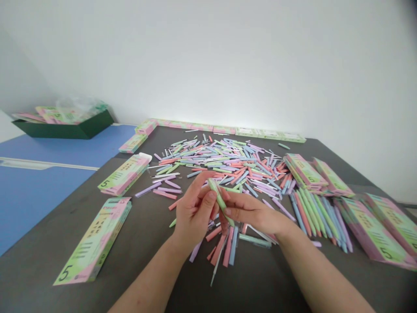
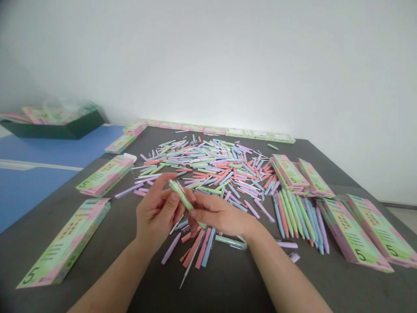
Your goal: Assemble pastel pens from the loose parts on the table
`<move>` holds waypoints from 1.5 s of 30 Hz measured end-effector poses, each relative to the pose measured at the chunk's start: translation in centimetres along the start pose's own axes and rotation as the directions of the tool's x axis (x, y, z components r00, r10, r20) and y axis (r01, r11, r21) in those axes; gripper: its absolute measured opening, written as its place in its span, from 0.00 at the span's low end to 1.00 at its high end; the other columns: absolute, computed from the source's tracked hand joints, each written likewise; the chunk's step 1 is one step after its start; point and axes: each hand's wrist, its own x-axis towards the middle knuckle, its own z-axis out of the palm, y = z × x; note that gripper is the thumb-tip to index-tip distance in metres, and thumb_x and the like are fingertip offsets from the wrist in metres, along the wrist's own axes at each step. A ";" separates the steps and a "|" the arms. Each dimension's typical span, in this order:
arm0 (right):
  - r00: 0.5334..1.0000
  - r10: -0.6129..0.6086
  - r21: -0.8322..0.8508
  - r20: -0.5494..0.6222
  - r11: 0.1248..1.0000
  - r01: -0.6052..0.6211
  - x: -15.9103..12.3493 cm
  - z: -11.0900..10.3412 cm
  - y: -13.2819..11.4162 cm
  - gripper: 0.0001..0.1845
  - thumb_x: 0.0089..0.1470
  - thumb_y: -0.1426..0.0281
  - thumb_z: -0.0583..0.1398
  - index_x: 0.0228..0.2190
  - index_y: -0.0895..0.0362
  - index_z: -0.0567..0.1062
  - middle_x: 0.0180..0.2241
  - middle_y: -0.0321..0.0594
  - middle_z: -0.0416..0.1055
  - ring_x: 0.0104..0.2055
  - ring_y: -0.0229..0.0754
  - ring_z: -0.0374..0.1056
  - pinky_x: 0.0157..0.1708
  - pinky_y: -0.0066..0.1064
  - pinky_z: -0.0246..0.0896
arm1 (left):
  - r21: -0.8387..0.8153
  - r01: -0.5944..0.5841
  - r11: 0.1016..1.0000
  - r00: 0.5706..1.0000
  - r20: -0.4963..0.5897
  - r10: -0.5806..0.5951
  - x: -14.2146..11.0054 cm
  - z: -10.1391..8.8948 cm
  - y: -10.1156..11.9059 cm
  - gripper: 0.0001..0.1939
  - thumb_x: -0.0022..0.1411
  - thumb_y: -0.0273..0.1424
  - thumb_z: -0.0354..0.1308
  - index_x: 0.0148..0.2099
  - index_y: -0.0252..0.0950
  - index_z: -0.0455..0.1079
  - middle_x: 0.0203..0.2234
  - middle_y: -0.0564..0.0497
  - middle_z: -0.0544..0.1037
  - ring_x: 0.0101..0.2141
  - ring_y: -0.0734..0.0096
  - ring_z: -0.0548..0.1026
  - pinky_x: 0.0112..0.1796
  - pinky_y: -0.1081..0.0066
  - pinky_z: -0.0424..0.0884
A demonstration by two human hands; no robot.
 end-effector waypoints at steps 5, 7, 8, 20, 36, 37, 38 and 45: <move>0.999 -0.006 0.015 -0.044 1.000 0.006 -0.4 0.4 0.2 0.13 0.62 0.63 0.54 0.40 0.60 0.70 0.28 0.35 0.66 0.29 0.36 0.65 0.33 0.29 0.63 | 0.009 0.061 0.998 0.998 0.004 -0.061 0.1 -0.3 -0.2 0.22 0.66 0.30 0.53 0.61 0.43 0.58 0.24 0.55 0.74 0.16 0.83 0.63 0.16 0.82 0.57; 0.998 0.006 0.019 -0.060 1.000 -0.005 -1.1 0.6 0.4 0.15 0.62 0.61 0.53 0.41 0.60 0.70 0.26 0.35 0.67 0.27 0.36 0.66 0.31 0.29 0.64 | 0.002 0.092 0.996 0.995 0.037 -0.092 0.1 -0.2 -0.3 0.24 0.65 0.31 0.54 0.62 0.43 0.57 0.21 0.57 0.71 0.15 0.83 0.63 0.15 0.82 0.57; 0.997 0.010 0.016 -0.074 1.000 -0.009 -1.5 0.7 0.6 0.15 0.63 0.61 0.52 0.41 0.60 0.70 0.26 0.35 0.68 0.26 0.37 0.66 0.31 0.29 0.64 | -0.001 0.105 0.994 0.993 0.054 -0.105 0.1 -0.1 -0.4 0.24 0.65 0.31 0.54 0.62 0.43 0.57 0.22 0.57 0.72 0.15 0.83 0.64 0.16 0.82 0.58; 0.936 0.063 -0.040 -0.347 0.996 -0.082 -5.0 2.6 3.7 0.16 0.62 0.60 0.54 0.43 0.60 0.69 0.29 0.36 0.68 0.27 0.35 0.67 0.29 0.29 0.65 | 0.093 0.169 0.981 0.985 -0.050 -0.164 0.7 0.0 -1.6 0.18 0.64 0.34 0.55 0.55 0.39 0.57 0.32 0.50 0.78 0.17 0.81 0.69 0.15 0.82 0.64; 0.763 0.079 0.060 -0.642 0.997 -0.053 -5.1 2.4 6.5 0.16 0.57 0.55 0.57 0.32 0.56 0.65 0.22 0.33 0.70 0.20 0.34 0.65 0.21 0.27 0.61 | 0.083 0.274 0.958 0.956 -0.135 -0.261 1.1 -0.5 -4.0 0.16 0.61 0.34 0.57 0.47 0.39 0.55 0.31 0.51 0.78 0.20 0.78 0.72 0.17 0.80 0.66; 0.767 0.079 0.047 -0.637 0.997 -0.063 -5.2 2.3 6.5 0.16 0.57 0.55 0.57 0.32 0.56 0.65 0.22 0.33 0.70 0.20 0.34 0.66 0.22 0.27 0.61 | 0.084 0.277 0.957 0.955 -0.134 -0.265 1.1 -0.5 -4.0 0.16 0.61 0.34 0.57 0.47 0.39 0.54 0.31 0.51 0.78 0.21 0.77 0.72 0.17 0.80 0.67; 0.769 0.073 0.014 -0.635 0.996 -0.083 -5.2 2.3 6.4 0.16 0.58 0.56 0.56 0.33 0.57 0.66 0.23 0.34 0.70 0.22 0.35 0.66 0.23 0.28 0.61 | 0.088 0.283 0.955 0.953 -0.134 -0.271 1.1 -0.4 -4.0 0.16 0.62 0.34 0.56 0.48 0.39 0.54 0.32 0.50 0.78 0.21 0.77 0.72 0.17 0.80 0.67; 0.749 -0.038 -0.383 -0.661 0.876 -0.293 -5.4 2.4 5.9 0.13 0.60 0.62 0.55 0.37 0.58 0.72 0.20 0.32 0.65 0.21 0.35 0.58 0.24 0.28 0.53 | 0.164 0.424 0.891 0.898 0.049 -0.437 0.5 0.6 -4.3 0.32 0.60 0.32 0.57 0.63 0.38 0.48 0.35 0.47 0.78 0.24 0.75 0.73 0.19 0.77 0.70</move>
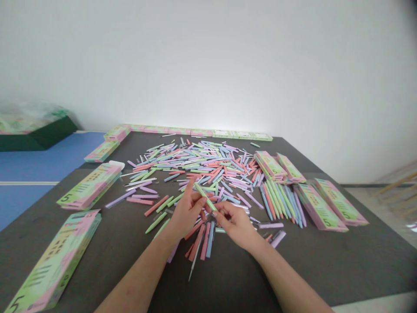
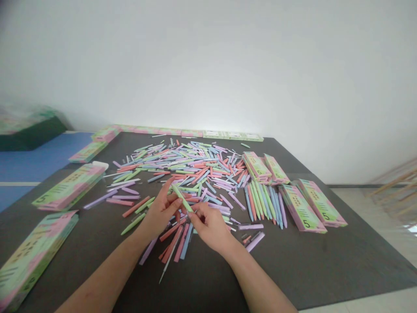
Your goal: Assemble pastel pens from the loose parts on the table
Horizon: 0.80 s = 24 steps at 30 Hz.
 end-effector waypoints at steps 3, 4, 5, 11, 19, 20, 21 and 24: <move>0.995 0.014 -0.047 -0.102 0.999 -0.019 0.3 -0.9 0.1 0.11 0.59 0.62 0.55 0.34 0.57 0.73 0.21 0.33 0.66 0.23 0.36 0.60 0.25 0.28 0.53 | 0.038 0.001 0.999 1.000 -0.010 -0.001 0.0 -0.2 -0.3 0.40 0.59 0.33 0.58 0.67 0.42 0.42 0.37 0.48 0.77 0.24 0.75 0.73 0.18 0.77 0.70; 0.983 0.013 -0.070 -0.182 0.997 -0.026 0.5 -1.6 0.3 0.12 0.58 0.62 0.56 0.33 0.57 0.73 0.22 0.34 0.68 0.25 0.37 0.61 0.27 0.29 0.54 | 0.061 -0.006 0.998 1.000 -0.019 0.007 0.1 -0.5 -0.5 0.40 0.59 0.34 0.58 0.67 0.43 0.40 0.38 0.48 0.77 0.23 0.75 0.73 0.17 0.77 0.69; 0.959 0.007 -0.101 -0.283 0.994 -0.037 0.6 -2.4 0.6 0.12 0.57 0.62 0.56 0.32 0.57 0.74 0.24 0.36 0.68 0.27 0.38 0.62 0.28 0.29 0.55 | 0.084 -0.015 0.996 0.999 -0.045 0.019 0.2 -0.7 -0.6 0.39 0.59 0.35 0.58 0.67 0.43 0.41 0.38 0.48 0.76 0.22 0.77 0.72 0.16 0.78 0.68; 0.752 0.132 -0.379 -0.646 0.800 -0.465 0.3 -9.2 2.8 0.19 0.55 0.57 0.55 0.33 0.59 0.76 0.23 0.40 0.69 0.26 0.44 0.63 0.30 0.34 0.55 | 0.144 -0.028 0.989 0.973 -0.224 0.060 0.7 -1.9 -0.9 0.27 0.59 0.35 0.56 0.58 0.41 0.53 0.32 0.55 0.73 0.15 0.83 0.65 0.11 0.82 0.57; 0.615 0.377 -0.504 -0.693 0.356 -0.787 -1.5 -13.6 4.3 0.21 0.52 0.62 0.52 0.38 0.62 0.78 0.34 0.57 0.76 0.40 0.56 0.72 0.38 0.40 0.62 | 0.174 -0.032 0.984 0.962 -0.262 0.078 0.5 -1.8 0.0 0.18 0.58 0.32 0.55 0.50 0.40 0.58 0.32 0.55 0.72 0.14 0.84 0.64 0.11 0.83 0.55; 0.601 0.393 -0.502 -0.696 0.333 -0.798 -1.6 -13.7 4.4 0.21 0.52 0.62 0.52 0.38 0.62 0.78 0.34 0.58 0.76 0.41 0.57 0.72 0.38 0.41 0.62 | 0.171 -0.033 0.985 0.959 -0.270 0.079 0.5 -1.8 0.0 0.18 0.57 0.31 0.55 0.50 0.39 0.59 0.32 0.55 0.72 0.14 0.85 0.64 0.11 0.82 0.55; 0.590 0.406 -0.500 -0.698 0.314 -0.807 -1.7 -13.8 4.4 0.21 0.53 0.62 0.52 0.38 0.62 0.78 0.34 0.58 0.76 0.41 0.58 0.72 0.38 0.42 0.63 | 0.167 -0.035 0.985 0.957 -0.278 0.081 0.5 -1.9 0.1 0.17 0.57 0.31 0.55 0.49 0.39 0.59 0.32 0.55 0.72 0.14 0.85 0.63 0.12 0.82 0.55; 0.578 0.426 -0.499 -0.696 0.292 -0.816 -1.7 -13.7 4.4 0.21 0.53 0.62 0.52 0.39 0.63 0.77 0.34 0.59 0.75 0.42 0.60 0.73 0.38 0.43 0.63 | 0.163 -0.040 0.986 0.953 -0.290 0.086 0.5 -1.8 0.1 0.15 0.56 0.29 0.55 0.47 0.38 0.60 0.32 0.55 0.72 0.14 0.85 0.63 0.12 0.82 0.54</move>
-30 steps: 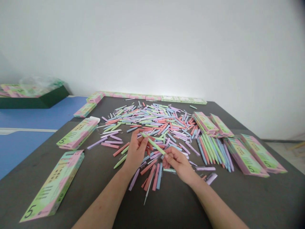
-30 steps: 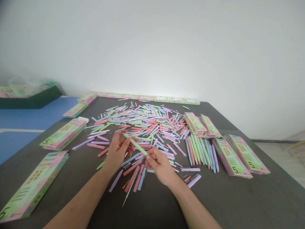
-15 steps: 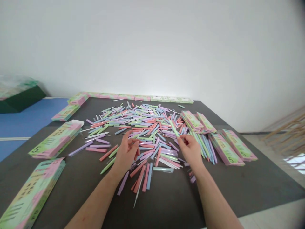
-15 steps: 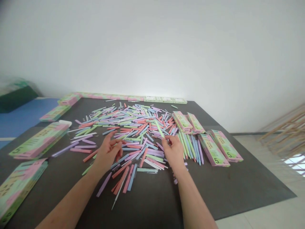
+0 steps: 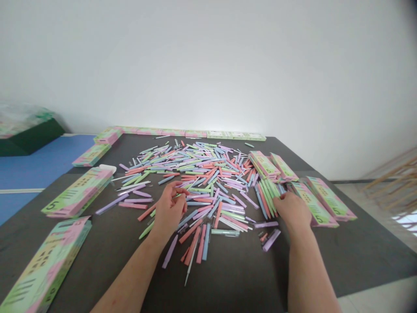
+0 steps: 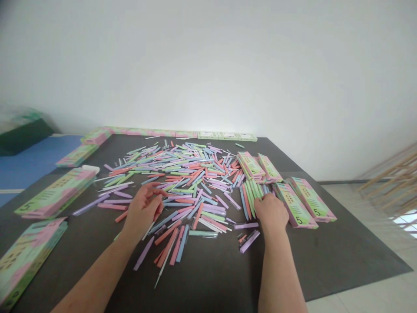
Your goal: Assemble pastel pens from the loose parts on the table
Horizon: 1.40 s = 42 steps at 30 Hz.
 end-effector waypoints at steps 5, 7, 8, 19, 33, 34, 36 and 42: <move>0.993 -0.008 0.038 -0.114 0.999 0.013 -0.7 -0.1 -0.9 0.23 0.55 0.60 0.52 0.44 0.63 0.73 0.34 0.57 0.76 0.41 0.59 0.73 0.37 0.42 0.63 | 0.012 -0.014 1.000 1.000 -0.002 0.014 0.0 0.1 -0.2 0.13 0.56 0.28 0.54 0.45 0.38 0.62 0.32 0.55 0.71 0.14 0.86 0.62 0.13 0.82 0.54; 0.983 -0.039 0.051 -0.179 0.997 0.049 -1.1 -0.1 -1.5 0.21 0.56 0.60 0.52 0.43 0.62 0.73 0.33 0.55 0.76 0.39 0.58 0.73 0.36 0.41 0.63 | 0.012 -0.017 1.000 1.000 0.001 0.017 0.1 0.0 -0.5 0.13 0.56 0.28 0.54 0.45 0.38 0.62 0.32 0.55 0.71 0.14 0.86 0.63 0.13 0.81 0.54; 0.977 -0.066 0.066 -0.203 0.995 0.081 -1.3 -0.1 -1.9 0.20 0.56 0.61 0.52 0.42 0.61 0.73 0.32 0.53 0.76 0.38 0.57 0.73 0.35 0.40 0.62 | 0.015 -0.019 1.000 1.000 0.003 0.019 0.1 0.0 -0.6 0.13 0.56 0.28 0.54 0.45 0.38 0.62 0.32 0.55 0.71 0.14 0.86 0.63 0.13 0.81 0.54; 0.606 -0.784 0.224 -0.135 0.572 0.789 -2.4 -0.9 -11.6 0.13 0.55 0.73 0.54 0.36 0.57 0.78 0.39 0.43 0.76 0.38 0.42 0.71 0.41 0.29 0.60 | 0.057 -0.033 0.998 0.999 -0.017 0.034 0.3 -0.2 -1.3 0.14 0.55 0.27 0.53 0.45 0.37 0.64 0.32 0.55 0.72 0.15 0.85 0.62 0.15 0.80 0.56; 0.374 -0.922 0.143 0.100 0.385 0.912 1.1 3.4 -16.8 0.21 0.44 0.85 0.56 0.37 0.58 0.80 0.42 0.46 0.76 0.50 0.46 0.67 0.54 0.33 0.55 | 0.037 0.014 0.999 0.998 -0.061 -0.011 0.2 -0.5 -1.2 0.13 0.55 0.27 0.54 0.45 0.37 0.66 0.34 0.54 0.72 0.15 0.86 0.61 0.15 0.80 0.54; 0.372 -0.922 0.141 0.106 0.384 0.913 1.2 3.5 -16.7 0.21 0.44 0.84 0.56 0.37 0.59 0.80 0.42 0.46 0.76 0.49 0.46 0.66 0.54 0.34 0.54 | 0.037 0.018 0.999 0.998 -0.060 -0.016 0.2 -0.4 -1.1 0.13 0.55 0.27 0.53 0.45 0.37 0.66 0.34 0.54 0.72 0.15 0.86 0.61 0.15 0.80 0.53; 0.372 -0.922 0.141 0.112 0.385 0.912 1.3 3.8 -16.7 0.19 0.45 0.84 0.56 0.37 0.60 0.80 0.41 0.48 0.75 0.48 0.47 0.66 0.54 0.35 0.53 | 0.041 0.024 0.999 0.998 -0.062 -0.022 0.1 -0.4 -0.7 0.13 0.55 0.27 0.53 0.44 0.37 0.66 0.34 0.54 0.72 0.15 0.86 0.61 0.15 0.80 0.53; 0.424 -0.902 0.208 0.078 0.431 0.878 1.8 3.3 -16.5 0.11 0.52 0.78 0.57 0.36 0.63 0.77 0.41 0.51 0.74 0.47 0.48 0.66 0.50 0.35 0.56 | 0.074 0.014 0.997 0.997 -0.076 -0.008 0.0 -0.5 0.1 0.11 0.56 0.25 0.53 0.43 0.35 0.66 0.34 0.53 0.72 0.16 0.86 0.61 0.16 0.80 0.55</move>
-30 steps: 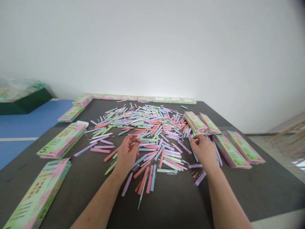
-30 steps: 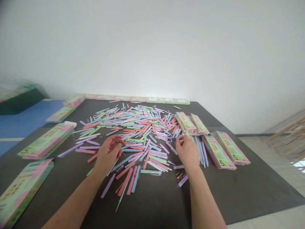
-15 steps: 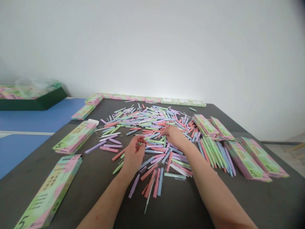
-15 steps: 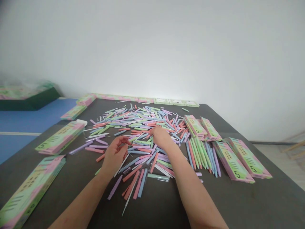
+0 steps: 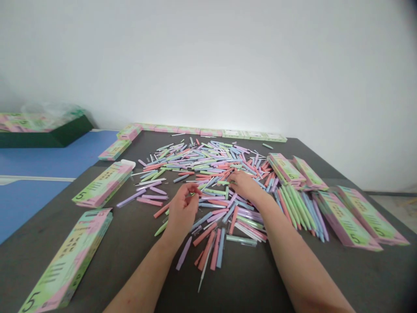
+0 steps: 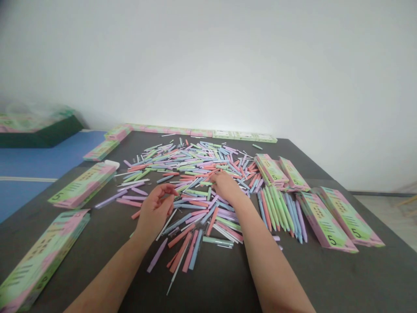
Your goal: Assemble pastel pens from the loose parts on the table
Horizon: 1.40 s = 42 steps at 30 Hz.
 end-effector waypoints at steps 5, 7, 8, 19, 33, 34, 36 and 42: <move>0.998 0.052 0.179 -0.043 0.983 -0.043 -0.9 -2.3 -1.0 0.14 0.61 0.71 0.49 0.43 0.59 0.72 0.35 0.42 0.75 0.34 0.39 0.69 0.36 0.28 0.60 | -0.023 -0.002 1.000 1.000 0.013 0.002 0.2 0.0 -0.5 0.10 0.59 0.29 0.54 0.44 0.35 0.65 0.34 0.53 0.70 0.16 0.87 0.62 0.15 0.81 0.55; 1.000 0.027 0.354 -0.007 0.935 -0.022 -1.4 -3.3 -2.0 0.16 0.63 0.67 0.48 0.43 0.59 0.72 0.29 0.36 0.72 0.25 0.35 0.66 0.29 0.26 0.59 | -0.046 -0.007 0.999 0.999 0.035 0.009 0.2 0.1 -0.7 0.13 0.60 0.32 0.55 0.48 0.37 0.65 0.35 0.53 0.69 0.18 0.86 0.63 0.15 0.81 0.56; 1.000 -0.005 0.446 0.012 0.895 -0.001 -1.6 -3.7 -2.5 0.17 0.62 0.65 0.48 0.42 0.59 0.72 0.27 0.35 0.71 0.23 0.34 0.64 0.27 0.26 0.58 | -0.064 -0.011 0.998 0.999 0.052 0.014 0.2 0.1 -0.7 0.16 0.60 0.34 0.56 0.51 0.38 0.64 0.36 0.52 0.69 0.18 0.85 0.64 0.15 0.82 0.57; 0.959 -0.269 0.453 0.093 0.869 0.200 -3.2 -5.2 -7.9 0.14 0.55 0.74 0.54 0.43 0.58 0.73 0.30 0.36 0.73 0.30 0.36 0.65 0.29 0.25 0.55 | -0.066 -0.027 0.997 0.999 0.033 0.029 0.0 0.2 0.2 0.11 0.56 0.33 0.60 0.40 0.36 0.64 0.17 0.60 0.68 0.15 0.80 0.65 0.16 0.80 0.61; 0.957 0.287 -0.134 0.045 0.951 -0.279 -2.9 -6.1 0.9 0.21 0.52 0.80 0.52 0.43 0.60 0.79 0.44 0.47 0.77 0.47 0.48 0.71 0.48 0.33 0.61 | -0.074 -0.074 0.995 0.995 -0.075 0.068 0.1 -0.1 0.3 0.09 0.62 0.36 0.55 0.38 0.38 0.59 0.20 0.60 0.71 0.14 0.81 0.66 0.16 0.80 0.61; 0.956 0.284 -0.145 0.071 0.951 -0.272 -2.7 -5.6 1.0 0.21 0.51 0.80 0.53 0.43 0.60 0.80 0.44 0.48 0.77 0.47 0.49 0.72 0.48 0.33 0.62 | -0.084 -0.073 0.994 0.994 -0.086 0.066 0.2 -0.1 0.3 0.09 0.61 0.36 0.56 0.38 0.38 0.59 0.21 0.60 0.72 0.14 0.81 0.66 0.16 0.80 0.61; 0.955 0.274 -0.152 0.110 0.955 -0.256 -2.5 -4.7 1.1 0.22 0.49 0.81 0.54 0.43 0.59 0.80 0.44 0.49 0.77 0.47 0.51 0.72 0.47 0.34 0.62 | -0.107 -0.071 0.992 0.993 -0.104 0.060 0.2 -0.2 0.2 0.10 0.61 0.36 0.56 0.38 0.39 0.59 0.21 0.60 0.72 0.14 0.81 0.66 0.16 0.79 0.62; 0.966 0.172 -0.145 0.194 0.979 -0.145 -1.7 -2.3 1.0 0.24 0.47 0.80 0.55 0.45 0.58 0.78 0.46 0.48 0.76 0.49 0.49 0.71 0.46 0.32 0.61 | -0.178 -0.058 0.982 0.988 -0.154 0.030 0.4 -0.3 -0.1 0.11 0.60 0.37 0.57 0.38 0.39 0.59 0.21 0.60 0.72 0.14 0.82 0.65 0.15 0.80 0.61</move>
